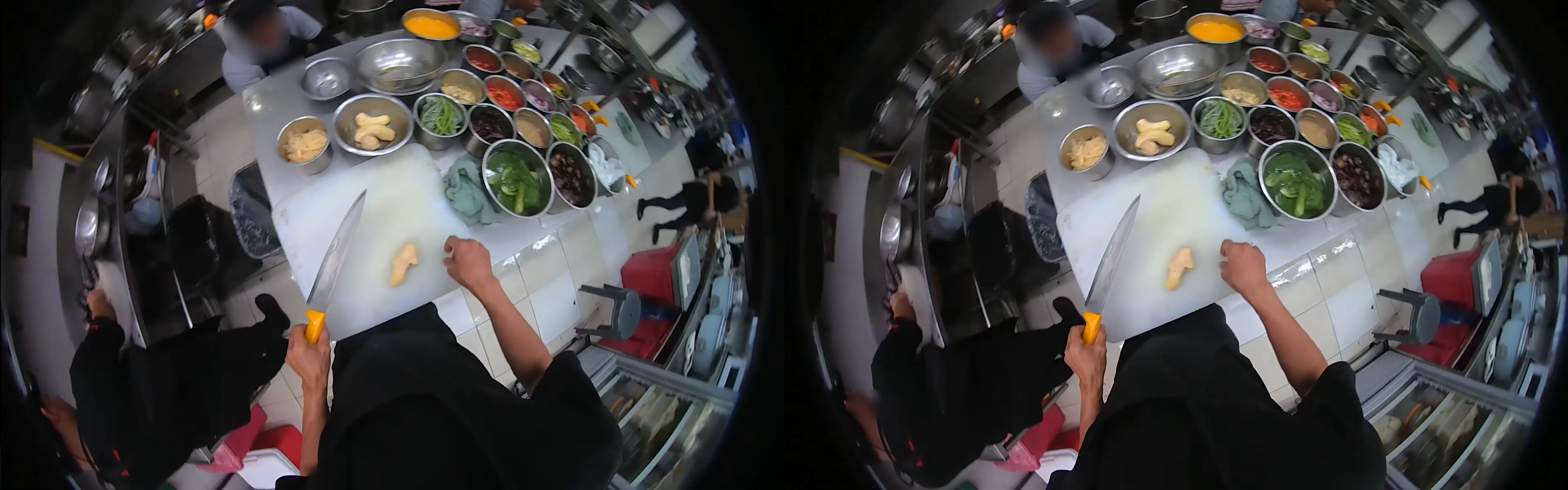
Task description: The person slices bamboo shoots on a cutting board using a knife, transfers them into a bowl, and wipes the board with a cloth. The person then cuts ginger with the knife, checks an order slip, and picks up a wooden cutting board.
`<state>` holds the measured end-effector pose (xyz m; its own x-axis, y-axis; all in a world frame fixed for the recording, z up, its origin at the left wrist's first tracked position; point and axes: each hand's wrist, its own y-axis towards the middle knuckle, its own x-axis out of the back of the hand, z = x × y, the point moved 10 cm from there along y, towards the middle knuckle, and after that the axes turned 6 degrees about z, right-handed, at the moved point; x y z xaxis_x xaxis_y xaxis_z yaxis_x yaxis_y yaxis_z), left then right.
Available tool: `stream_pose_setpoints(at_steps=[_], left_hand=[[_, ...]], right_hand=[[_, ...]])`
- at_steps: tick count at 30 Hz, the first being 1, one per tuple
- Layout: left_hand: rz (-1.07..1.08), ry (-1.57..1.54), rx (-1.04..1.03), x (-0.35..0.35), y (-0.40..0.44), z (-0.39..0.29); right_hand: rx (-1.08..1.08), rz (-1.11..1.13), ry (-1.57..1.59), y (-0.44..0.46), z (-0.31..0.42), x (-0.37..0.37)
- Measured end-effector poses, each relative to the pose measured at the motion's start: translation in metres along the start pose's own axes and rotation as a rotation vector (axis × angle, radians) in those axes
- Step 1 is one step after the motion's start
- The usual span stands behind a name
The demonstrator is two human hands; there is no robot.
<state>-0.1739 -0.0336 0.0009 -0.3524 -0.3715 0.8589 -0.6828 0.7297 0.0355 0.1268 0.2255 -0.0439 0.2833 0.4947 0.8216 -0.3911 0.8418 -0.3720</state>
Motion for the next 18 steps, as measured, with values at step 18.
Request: stream_pose_setpoints(at_steps=[18], left_hand=[[0.808,-0.557,0.155,-0.070,0.019,-0.012]], right_hand=[[-0.192,-0.756,0.089,0.065,-0.021,0.035]])
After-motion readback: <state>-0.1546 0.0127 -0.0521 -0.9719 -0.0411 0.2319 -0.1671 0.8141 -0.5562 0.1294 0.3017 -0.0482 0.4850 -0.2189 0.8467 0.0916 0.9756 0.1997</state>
